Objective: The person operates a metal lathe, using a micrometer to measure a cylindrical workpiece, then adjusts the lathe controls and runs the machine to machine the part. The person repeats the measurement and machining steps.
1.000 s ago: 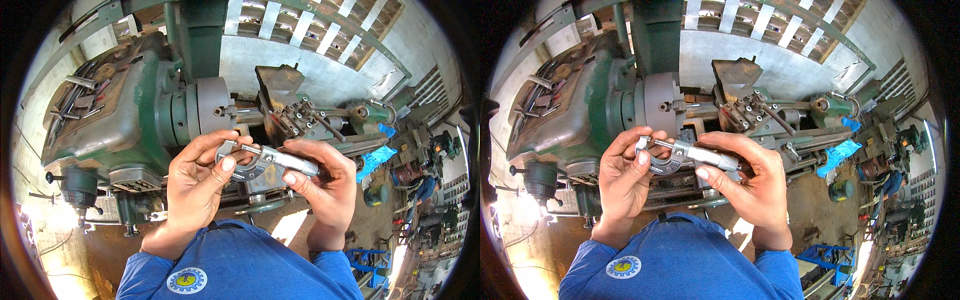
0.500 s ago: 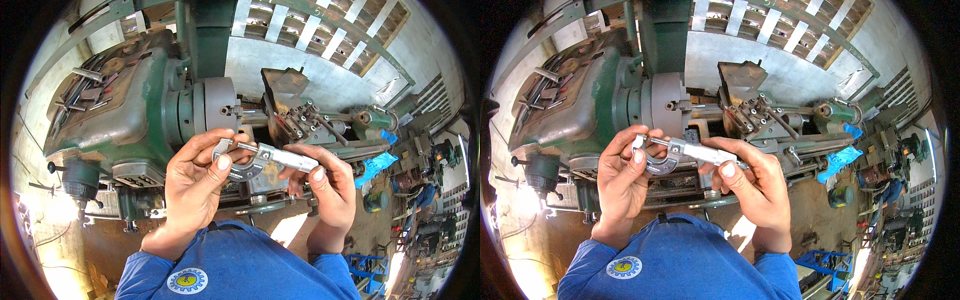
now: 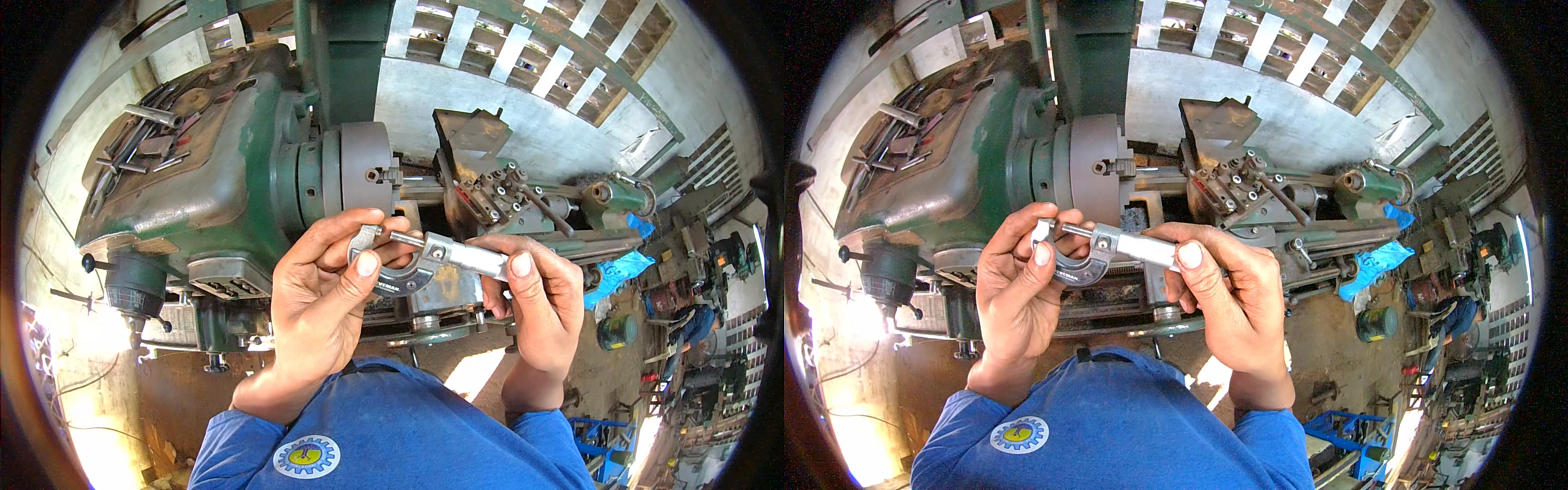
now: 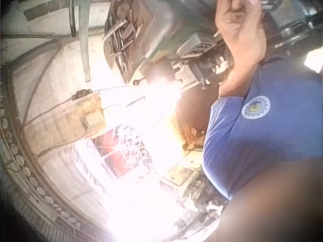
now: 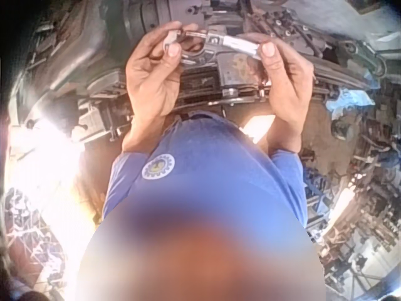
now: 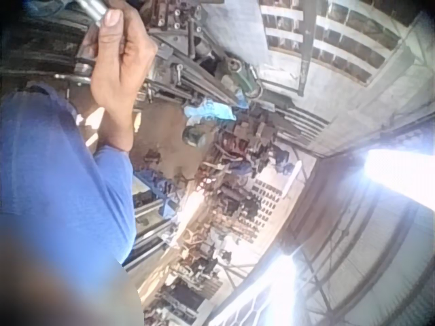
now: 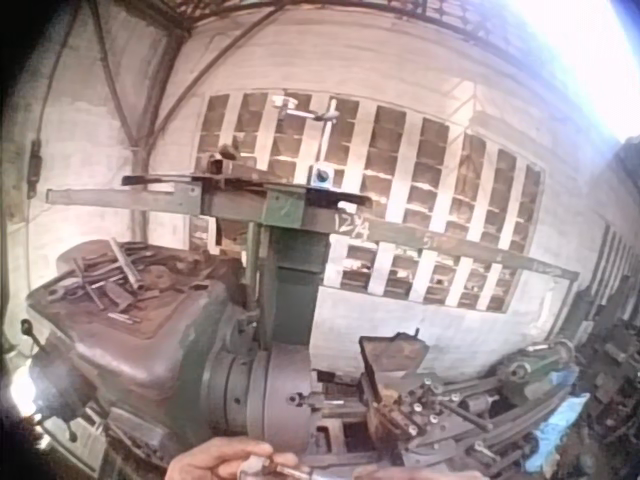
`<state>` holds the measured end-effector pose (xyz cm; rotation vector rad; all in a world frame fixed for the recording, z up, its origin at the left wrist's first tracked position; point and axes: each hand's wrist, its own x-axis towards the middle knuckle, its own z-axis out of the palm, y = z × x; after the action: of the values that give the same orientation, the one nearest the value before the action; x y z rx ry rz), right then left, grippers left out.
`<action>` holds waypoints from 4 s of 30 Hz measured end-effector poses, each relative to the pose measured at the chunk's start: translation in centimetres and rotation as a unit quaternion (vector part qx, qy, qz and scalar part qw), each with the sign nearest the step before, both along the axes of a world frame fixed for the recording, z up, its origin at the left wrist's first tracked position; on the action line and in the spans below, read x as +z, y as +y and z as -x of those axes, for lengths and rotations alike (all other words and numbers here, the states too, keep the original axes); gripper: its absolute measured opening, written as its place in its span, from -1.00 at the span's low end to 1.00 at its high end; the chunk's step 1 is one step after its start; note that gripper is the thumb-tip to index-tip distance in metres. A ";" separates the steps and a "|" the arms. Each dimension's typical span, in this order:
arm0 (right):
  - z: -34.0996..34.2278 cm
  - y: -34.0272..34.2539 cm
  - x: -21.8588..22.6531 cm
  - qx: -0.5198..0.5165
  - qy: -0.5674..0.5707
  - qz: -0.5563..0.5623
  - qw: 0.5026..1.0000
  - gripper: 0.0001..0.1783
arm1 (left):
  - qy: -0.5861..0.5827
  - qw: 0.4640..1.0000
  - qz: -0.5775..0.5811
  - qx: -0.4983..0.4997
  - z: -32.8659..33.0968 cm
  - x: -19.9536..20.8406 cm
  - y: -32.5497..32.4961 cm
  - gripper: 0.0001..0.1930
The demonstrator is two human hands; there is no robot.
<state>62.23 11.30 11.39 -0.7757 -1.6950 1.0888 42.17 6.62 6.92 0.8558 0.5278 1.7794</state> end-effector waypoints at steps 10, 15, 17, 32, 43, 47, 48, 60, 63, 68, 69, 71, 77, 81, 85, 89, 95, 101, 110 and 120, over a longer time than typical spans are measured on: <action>-0.2 0.1 0.2 0.015 -0.007 0.003 1.000 -0.59 | -0.004 1.000 -0.006 0.005 0.0 0.4 -0.2 -0.61; -0.1 0.0 0.1 0.010 -0.003 0.014 1.000 -0.61 | -0.013 1.000 -0.008 -0.001 0.1 0.4 -0.2 -0.61; 0.0 0.1 0.0 0.012 -0.002 0.013 1.000 -0.62 | -0.005 1.000 -0.005 0.004 0.2 0.3 -0.2 -0.62; -0.5 0.4 0.2 -0.032 -0.111 -0.120 0.986 -0.70 | 0.016 1.000 -0.004 0.004 0.2 -0.3 0.3 -0.62; -0.3 0.4 0.1 -0.042 -0.125 -0.199 0.971 -0.74 | 0.013 1.000 -0.005 0.004 0.4 -0.4 0.2 -0.62; -0.1 0.3 0.1 -0.046 -0.123 -0.203 0.970 -0.73 | 0.013 1.000 -0.005 0.006 0.4 -0.4 0.2 -0.62; -0.1 0.3 0.1 -0.048 -0.124 -0.205 0.970 -0.73 | 0.012 1.000 -0.005 0.007 0.4 -0.4 0.2 -0.62; 0.0 0.2 -0.4 -0.060 -0.112 -0.208 0.970 -0.72 | -0.015 1.000 0.009 0.009 0.1 -0.1 0.3 -0.61; -0.1 0.2 -0.4 -0.062 -0.116 -0.205 0.970 -0.72 | -0.024 1.000 0.012 0.002 0.1 -0.3 0.3 -0.61; 0.0 0.2 -0.6 -0.065 -0.111 -0.209 0.969 -0.73 | 0.016 1.000 -0.002 0.003 0.3 -0.5 0.4 -0.62; 0.1 0.2 -0.6 -0.066 -0.108 -0.211 0.969 -0.73 | 0.013 1.000 -0.007 0.001 0.3 -0.5 0.4 -0.62; 0.1 0.3 -0.7 -0.068 -0.109 -0.210 0.969 -0.73 | 0.023 1.000 -0.004 0.007 0.3 -0.6 0.4 -0.62; 0.2 0.3 -0.8 -0.071 -0.113 -0.194 0.972 -0.74 | 0.026 1.000 0.008 0.013 0.3 -0.6 0.3 -0.63; 0.3 0.5 -1.0 -0.068 -0.112 -0.196 0.972 -0.74 | 0.028 1.000 -0.002 0.013 0.4 -0.5 0.3 -0.63; 0.2 0.6 -1.0 -0.063 -0.115 -0.196 0.972 -0.74 | 0.021 1.000 0.007 0.015 0.3 -0.5 0.2 -0.63; 0.4 0.6 -1.2 -0.063 -0.102 -0.176 0.977 -0.73 | 0.015 1.000 0.013 0.019 0.3 -0.5 0.1 -0.63; 0.8 0.9 -1.6 -0.053 -0.092 -0.162 0.981 -0.73 | -0.012 1.000 0.014 0.015 0.5 -0.5 -0.1 -0.63; 1.4 1.1 -2.0 -0.045 -0.078 -0.150 0.985 -0.73 | -0.009 0.999 0.033 0.031 0.8 -0.6 -0.3 -0.63; 1.9 0.9 -3.0 -0.041 -0.083 -0.141 0.986 -0.75 | 0.023 0.997 0.064 0.045 1.4 -0.8 -0.8 -0.63; 1.5 1.0 -5.6 0.006 -0.021 -0.032 0.999 -0.05 | 0.137 0.928 -0.028 0.347 17.2 2.5 1.1 -0.59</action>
<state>60.77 12.30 5.76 -0.7518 -1.7634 1.0277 24.92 7.74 9.45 1.0441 1.0673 2.3291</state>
